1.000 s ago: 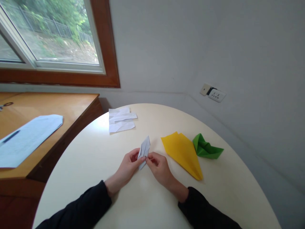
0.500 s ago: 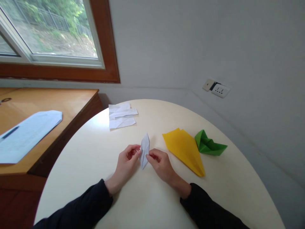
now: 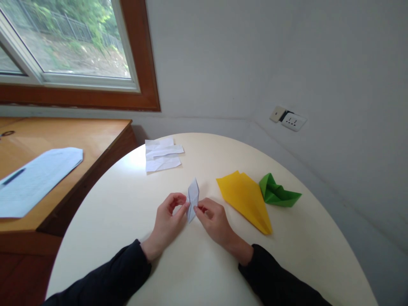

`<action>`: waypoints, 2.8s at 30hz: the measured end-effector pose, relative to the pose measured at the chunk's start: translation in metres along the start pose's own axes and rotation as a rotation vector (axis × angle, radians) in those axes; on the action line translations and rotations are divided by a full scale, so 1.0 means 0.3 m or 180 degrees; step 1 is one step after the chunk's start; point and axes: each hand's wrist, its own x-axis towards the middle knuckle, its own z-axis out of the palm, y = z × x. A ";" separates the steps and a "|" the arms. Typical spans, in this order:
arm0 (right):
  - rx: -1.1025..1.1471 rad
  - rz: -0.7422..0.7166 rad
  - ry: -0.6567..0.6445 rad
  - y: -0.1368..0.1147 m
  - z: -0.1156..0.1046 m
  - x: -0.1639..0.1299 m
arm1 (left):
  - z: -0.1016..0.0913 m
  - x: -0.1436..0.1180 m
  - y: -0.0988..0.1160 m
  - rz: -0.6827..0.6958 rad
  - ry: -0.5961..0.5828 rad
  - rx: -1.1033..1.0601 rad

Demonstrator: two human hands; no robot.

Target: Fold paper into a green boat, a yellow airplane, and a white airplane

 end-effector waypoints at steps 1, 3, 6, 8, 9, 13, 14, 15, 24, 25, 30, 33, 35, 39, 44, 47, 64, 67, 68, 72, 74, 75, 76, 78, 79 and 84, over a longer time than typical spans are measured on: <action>-0.0042 -0.0048 0.0019 0.002 0.001 0.000 | -0.002 -0.001 0.000 0.0038 0.0006 0.0084; -0.0099 -0.0123 0.0037 0.006 0.003 -0.001 | -0.007 -0.001 -0.002 0.0125 0.0025 0.0244; -0.0103 -0.0169 0.0034 0.011 0.006 -0.002 | -0.014 0.000 -0.007 0.0222 0.0049 0.0397; -0.0092 -0.0196 0.0030 0.013 0.007 -0.003 | -0.016 -0.001 -0.009 0.0240 0.0027 0.0431; -0.0087 -0.0215 0.0031 0.014 0.008 -0.004 | -0.016 -0.002 -0.009 0.0245 0.0003 0.0432; -0.0065 -0.0248 0.0050 0.016 0.007 -0.008 | -0.013 -0.008 -0.004 0.0318 -0.0071 0.0431; -0.0070 -0.0251 0.0047 0.017 0.007 -0.009 | -0.012 -0.010 -0.002 0.0349 -0.0067 0.0438; -0.0086 -0.0257 0.0048 0.018 0.007 -0.010 | -0.011 -0.011 0.000 0.0386 -0.0057 0.0447; -0.0322 -0.0485 0.0054 0.015 0.011 -0.014 | -0.013 -0.019 0.017 0.0599 -0.0209 0.0576; -0.0336 -0.0517 0.0055 0.013 0.012 -0.014 | -0.013 -0.020 0.019 0.0587 -0.0212 0.0570; -0.0298 -0.0560 0.0133 0.008 0.010 -0.015 | -0.015 -0.021 0.019 0.0511 -0.0198 0.0465; -0.0321 -0.0645 0.0263 0.010 0.008 -0.015 | -0.013 -0.020 0.013 0.0454 -0.0250 0.0361; -0.0346 -0.0704 0.0374 0.012 0.008 -0.013 | -0.009 -0.021 0.010 0.0348 -0.0314 0.0248; -0.0295 -0.0777 0.0528 0.009 0.009 -0.009 | 0.005 -0.030 0.011 0.0091 -0.0363 -0.0022; -0.0277 -0.0874 0.0585 -0.006 0.006 -0.006 | 0.016 -0.043 0.017 -0.0131 -0.0317 -0.0023; -0.0342 -0.0965 0.0589 -0.009 0.005 -0.009 | 0.016 -0.043 0.014 -0.0223 -0.0271 0.0007; -0.0930 -0.1455 0.0566 -0.006 0.006 -0.016 | 0.019 -0.042 0.009 -0.0619 -0.0354 -0.0201; -0.0941 -0.1629 0.0535 -0.004 0.008 -0.012 | 0.022 -0.041 0.017 -0.0643 -0.0286 -0.0271; -0.0945 -0.1684 0.0538 -0.004 0.009 -0.010 | 0.022 -0.041 0.019 -0.0637 -0.0276 -0.0290; -0.0965 -0.1760 0.0564 -0.005 0.010 -0.007 | 0.018 -0.044 0.017 -0.0575 -0.0307 -0.0317; -0.0951 -0.1744 0.0553 -0.005 0.009 -0.007 | 0.014 -0.046 0.010 -0.0537 -0.0330 -0.0262; -0.0937 -0.1733 0.0549 -0.005 0.009 -0.008 | 0.011 -0.046 0.006 -0.0521 -0.0349 -0.0220; -0.0917 -0.1719 0.0544 -0.004 0.008 -0.008 | 0.009 -0.047 0.003 -0.0510 -0.0370 -0.0179; -0.0863 -0.1678 0.0534 -0.003 0.008 -0.009 | 0.006 -0.047 -0.003 -0.0493 -0.0417 -0.0129; -0.0830 -0.1650 0.0528 -0.002 0.008 -0.010 | 0.005 -0.048 -0.004 -0.0483 -0.0435 -0.0122; -0.0620 -0.1526 0.0494 -0.003 0.009 -0.012 | 0.004 -0.049 -0.001 -0.0396 -0.0469 -0.0075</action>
